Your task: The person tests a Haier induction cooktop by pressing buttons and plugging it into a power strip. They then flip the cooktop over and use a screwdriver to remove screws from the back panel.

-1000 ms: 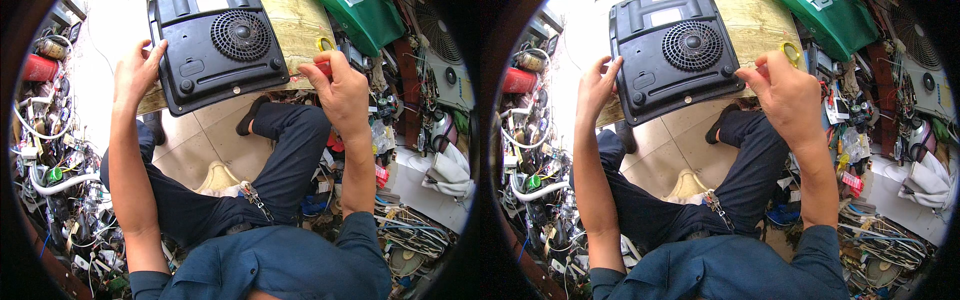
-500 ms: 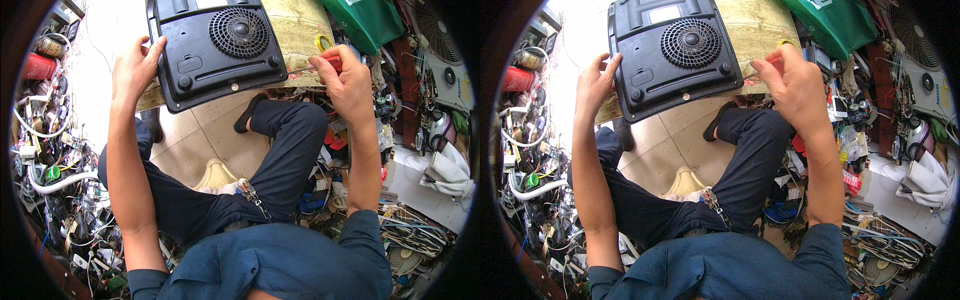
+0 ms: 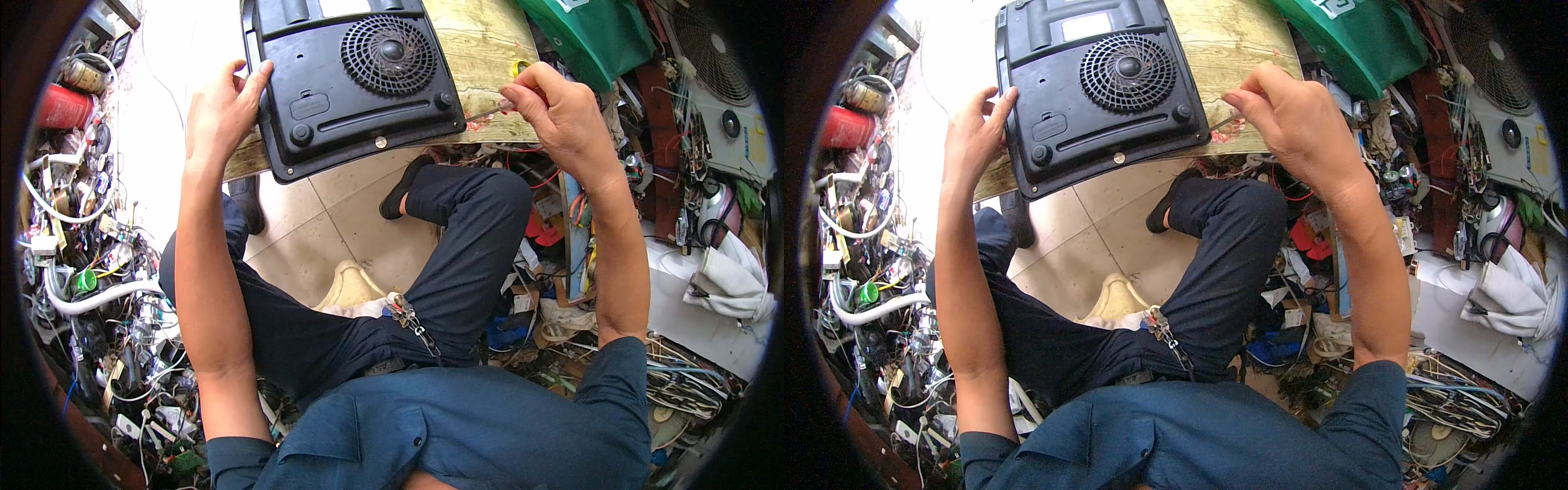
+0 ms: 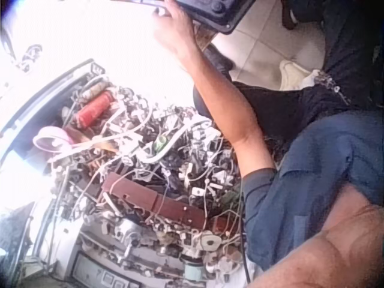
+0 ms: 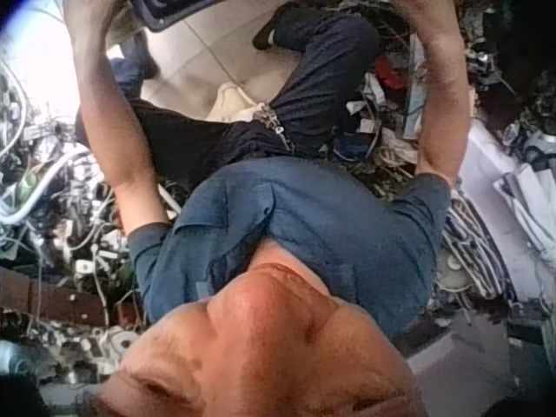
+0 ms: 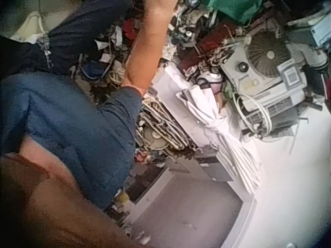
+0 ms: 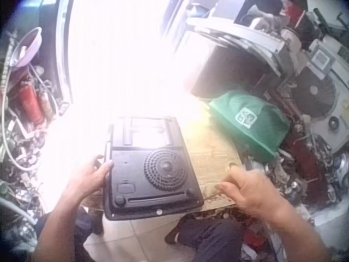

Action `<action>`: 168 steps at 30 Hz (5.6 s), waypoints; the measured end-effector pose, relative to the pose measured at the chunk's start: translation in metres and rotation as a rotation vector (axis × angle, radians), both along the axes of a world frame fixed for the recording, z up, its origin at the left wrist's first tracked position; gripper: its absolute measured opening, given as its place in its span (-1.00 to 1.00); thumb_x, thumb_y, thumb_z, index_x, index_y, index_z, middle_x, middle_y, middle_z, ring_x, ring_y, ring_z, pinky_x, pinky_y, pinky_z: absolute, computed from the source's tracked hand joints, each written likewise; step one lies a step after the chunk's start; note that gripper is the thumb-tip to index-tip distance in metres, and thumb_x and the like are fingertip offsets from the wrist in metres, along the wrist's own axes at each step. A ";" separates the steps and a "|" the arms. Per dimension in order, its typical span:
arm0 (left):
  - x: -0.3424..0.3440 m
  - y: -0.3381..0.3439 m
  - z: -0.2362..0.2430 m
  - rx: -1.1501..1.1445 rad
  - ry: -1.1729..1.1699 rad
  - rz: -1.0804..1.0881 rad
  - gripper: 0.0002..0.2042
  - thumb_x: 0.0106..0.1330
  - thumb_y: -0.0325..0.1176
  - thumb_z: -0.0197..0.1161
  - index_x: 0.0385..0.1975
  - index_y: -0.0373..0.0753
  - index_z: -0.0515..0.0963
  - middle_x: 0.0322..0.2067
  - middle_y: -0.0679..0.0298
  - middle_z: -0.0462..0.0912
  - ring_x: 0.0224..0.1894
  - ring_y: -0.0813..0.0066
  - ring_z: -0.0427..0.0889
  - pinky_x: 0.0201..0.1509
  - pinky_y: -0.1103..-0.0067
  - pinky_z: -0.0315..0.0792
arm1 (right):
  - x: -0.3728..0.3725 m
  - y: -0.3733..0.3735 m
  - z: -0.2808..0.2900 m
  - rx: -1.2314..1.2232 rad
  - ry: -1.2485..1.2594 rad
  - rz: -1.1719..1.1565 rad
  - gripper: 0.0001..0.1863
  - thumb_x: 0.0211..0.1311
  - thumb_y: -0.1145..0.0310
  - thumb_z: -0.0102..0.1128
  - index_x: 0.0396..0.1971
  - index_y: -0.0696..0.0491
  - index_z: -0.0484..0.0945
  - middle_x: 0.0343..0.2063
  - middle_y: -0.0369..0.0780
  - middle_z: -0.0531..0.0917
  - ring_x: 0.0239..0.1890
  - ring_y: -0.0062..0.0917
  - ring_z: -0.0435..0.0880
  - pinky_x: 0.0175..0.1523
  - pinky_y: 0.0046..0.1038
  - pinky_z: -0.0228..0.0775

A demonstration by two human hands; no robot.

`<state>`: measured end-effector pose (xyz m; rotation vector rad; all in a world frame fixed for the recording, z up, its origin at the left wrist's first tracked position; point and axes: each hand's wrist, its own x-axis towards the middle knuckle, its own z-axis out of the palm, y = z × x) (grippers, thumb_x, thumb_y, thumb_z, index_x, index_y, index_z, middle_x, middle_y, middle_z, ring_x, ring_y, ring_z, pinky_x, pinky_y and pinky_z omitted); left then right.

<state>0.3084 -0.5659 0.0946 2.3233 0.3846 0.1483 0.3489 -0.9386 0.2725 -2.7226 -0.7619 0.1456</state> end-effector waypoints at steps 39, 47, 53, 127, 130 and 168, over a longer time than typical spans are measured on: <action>-0.006 -0.014 0.010 0.156 0.002 0.016 -0.40 0.44 0.24 0.22 -0.14 -0.33 0.67 -0.48 -0.01 0.68 -0.40 0.07 0.71 -0.27 0.24 0.53 | 0.028 0.042 0.018 -0.822 0.193 0.412 -0.80 0.31 0.28 0.23 -0.25 0.01 0.78 -0.50 -0.01 0.72 -0.35 -0.03 0.73 -0.18 -0.11 0.59; -0.003 -0.012 0.015 0.142 0.056 0.016 -0.36 0.41 0.29 0.19 -0.07 -0.31 0.67 -0.32 -0.20 0.75 -0.21 -0.21 0.77 -0.09 0.10 0.62 | 0.033 0.066 0.020 -0.978 -0.046 0.970 -0.87 0.09 0.35 0.27 -0.51 0.06 0.74 -0.51 -0.08 0.75 -0.34 -0.19 0.82 -0.25 -0.19 0.66; -0.002 -0.013 0.011 0.154 0.023 0.016 -0.37 0.42 0.28 0.21 -0.07 -0.32 0.67 -0.47 -0.02 0.69 -0.35 0.02 0.74 -0.22 0.20 0.55 | 0.054 0.066 0.015 -0.761 0.646 -0.028 -0.69 0.30 0.32 0.24 -0.13 0.24 0.76 -0.46 -0.04 0.78 -0.37 -0.36 0.83 -0.22 -0.33 0.62; 0.000 -0.015 0.011 0.173 0.009 -0.006 -0.41 0.47 0.21 0.23 -0.10 -0.36 0.65 -0.52 0.05 0.65 -0.47 0.20 0.67 -0.31 0.32 0.52 | 0.041 0.060 0.022 -0.762 0.743 -0.063 -0.71 0.33 0.33 0.29 -0.17 0.29 0.73 -0.49 -0.08 0.77 -0.48 -0.41 0.75 -0.28 -0.32 0.60; -0.002 -0.015 0.015 0.150 0.028 -0.012 -0.41 0.46 0.21 0.23 -0.10 -0.35 0.65 -0.52 0.06 0.66 -0.47 0.20 0.67 -0.32 0.32 0.52 | 0.037 0.042 0.008 -0.929 0.255 0.555 -0.80 0.16 0.38 0.34 -0.27 0.15 0.78 -0.50 -0.06 0.76 -0.40 -0.27 0.82 -0.28 -0.24 0.65; -0.001 -0.019 0.021 0.196 -0.016 0.006 -0.44 0.45 0.13 0.26 -0.14 -0.41 0.64 -0.39 -0.08 0.68 -0.32 -0.07 0.68 -0.19 0.21 0.51 | -0.030 -0.025 -0.025 0.491 0.229 -0.470 -0.68 0.15 0.47 0.52 -0.15 0.20 0.59 -0.33 -0.25 0.71 -0.32 -0.63 0.70 -0.22 -0.52 0.57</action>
